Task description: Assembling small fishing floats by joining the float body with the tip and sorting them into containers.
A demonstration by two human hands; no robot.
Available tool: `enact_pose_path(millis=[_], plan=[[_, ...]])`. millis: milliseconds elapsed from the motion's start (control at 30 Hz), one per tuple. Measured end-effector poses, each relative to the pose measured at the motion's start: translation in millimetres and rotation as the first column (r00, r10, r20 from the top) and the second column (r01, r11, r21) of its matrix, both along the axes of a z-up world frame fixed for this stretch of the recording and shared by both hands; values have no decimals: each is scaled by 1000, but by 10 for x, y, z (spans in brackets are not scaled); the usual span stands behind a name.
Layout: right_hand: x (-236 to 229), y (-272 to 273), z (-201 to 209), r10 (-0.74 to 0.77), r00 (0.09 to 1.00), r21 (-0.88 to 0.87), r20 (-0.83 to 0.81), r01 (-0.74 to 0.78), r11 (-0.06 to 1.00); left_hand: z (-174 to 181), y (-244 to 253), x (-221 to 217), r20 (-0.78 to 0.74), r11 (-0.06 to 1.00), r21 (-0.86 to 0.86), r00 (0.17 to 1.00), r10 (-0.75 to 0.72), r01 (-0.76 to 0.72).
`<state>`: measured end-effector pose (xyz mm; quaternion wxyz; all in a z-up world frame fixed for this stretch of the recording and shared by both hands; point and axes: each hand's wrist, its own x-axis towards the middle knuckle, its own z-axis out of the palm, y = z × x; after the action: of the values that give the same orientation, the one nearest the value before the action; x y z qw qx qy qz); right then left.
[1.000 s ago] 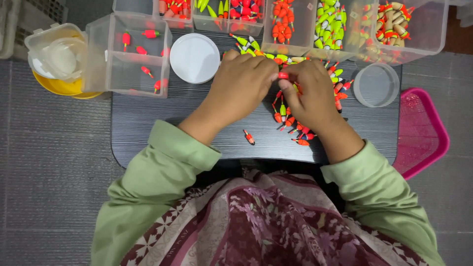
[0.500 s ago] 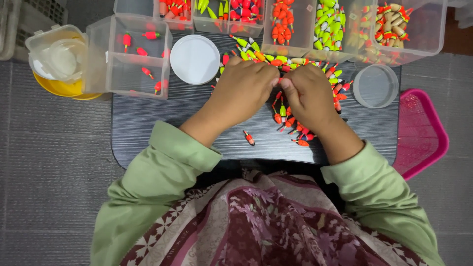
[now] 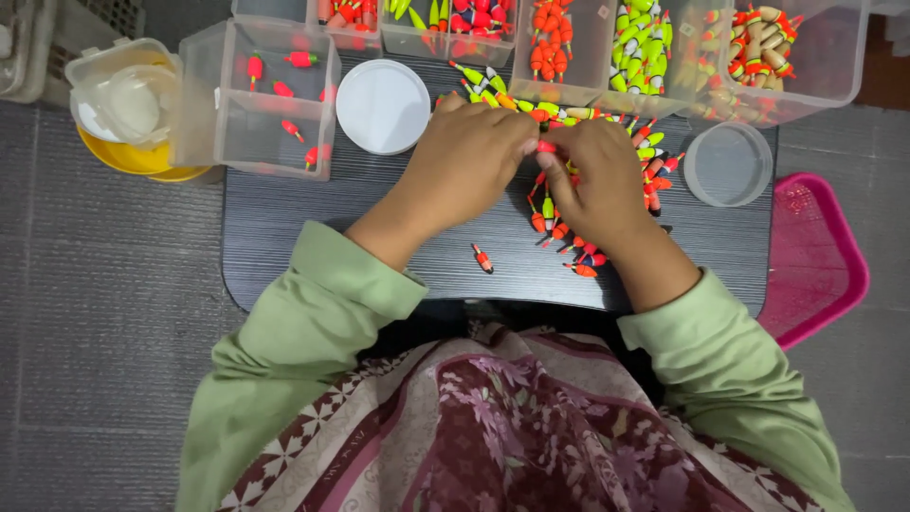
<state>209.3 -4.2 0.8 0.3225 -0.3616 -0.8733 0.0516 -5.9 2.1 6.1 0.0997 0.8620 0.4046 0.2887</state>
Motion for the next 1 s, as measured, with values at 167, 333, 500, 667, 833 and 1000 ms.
enact_pose_path(millis=[167,333,500,667,833,1000], plan=[[41,21,-77,-26,1000,-23,-3,26,999,-91,8,79,5,998,66,1000,-18,18],[-18,-19,48,-16,999,4,-31,17,1000,-107,28,83,7,996,82,999,35,-36],[95,45,-179,-5,1000,2,9,5,1000,-119,13,79,-26,998,68,1000,6,-4],[-88,-178,178,30,995,-124,100,-17,992,658,-253,-811,-231,947,232,934,273,-220],[-304,-340,227,387,910,-133,147,-370,919,568,-499,-1750,-489,596,629,342,802,-499],[-367,-429,214,443,870,-111,218,-429,897,482,-504,-1807,-429,598,452,426,797,-663]])
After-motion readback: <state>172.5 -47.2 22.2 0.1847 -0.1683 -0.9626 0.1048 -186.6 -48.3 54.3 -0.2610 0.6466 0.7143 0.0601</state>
